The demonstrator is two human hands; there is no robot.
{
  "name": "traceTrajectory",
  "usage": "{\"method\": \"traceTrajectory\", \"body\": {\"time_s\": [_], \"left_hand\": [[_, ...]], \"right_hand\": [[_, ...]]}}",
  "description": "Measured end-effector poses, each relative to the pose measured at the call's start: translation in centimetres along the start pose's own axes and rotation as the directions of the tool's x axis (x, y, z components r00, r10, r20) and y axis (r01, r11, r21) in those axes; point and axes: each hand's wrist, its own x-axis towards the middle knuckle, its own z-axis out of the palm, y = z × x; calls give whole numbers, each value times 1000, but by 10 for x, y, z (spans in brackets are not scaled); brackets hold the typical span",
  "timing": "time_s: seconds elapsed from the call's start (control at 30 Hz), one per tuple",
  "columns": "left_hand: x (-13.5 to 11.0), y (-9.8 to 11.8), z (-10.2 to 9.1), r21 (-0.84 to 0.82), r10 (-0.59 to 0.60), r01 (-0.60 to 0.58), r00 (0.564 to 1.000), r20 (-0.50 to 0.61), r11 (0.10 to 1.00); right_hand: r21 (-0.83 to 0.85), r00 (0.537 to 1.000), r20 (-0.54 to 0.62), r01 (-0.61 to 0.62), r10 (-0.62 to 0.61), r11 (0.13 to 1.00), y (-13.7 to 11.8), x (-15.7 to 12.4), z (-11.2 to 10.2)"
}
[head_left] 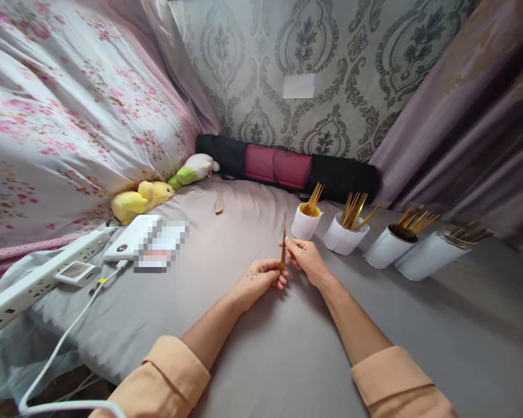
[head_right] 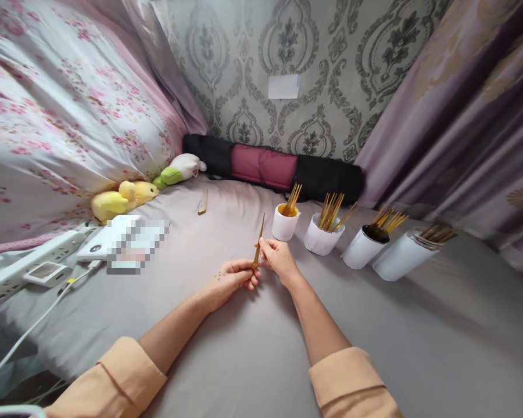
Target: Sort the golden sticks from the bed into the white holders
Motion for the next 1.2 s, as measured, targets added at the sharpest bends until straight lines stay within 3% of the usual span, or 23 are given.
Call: {"method": "traceTrajectory", "body": {"time_s": [0.3,0.77,1.2], "left_hand": [[-3,4,0,13,-69,69,997,30,998],[-3,15,-4,-381,-272,287,958,95,879],[-3,14,-7,-468,-269,264,961,58,843]], "right_hand": [[-194,998,-22,55,-61,979,-4,-1,-1],[-132,996,35,80,-76,988,-15,-4,-2],[-145,990,48,136,-131,980,-22,-7,-3]]}}
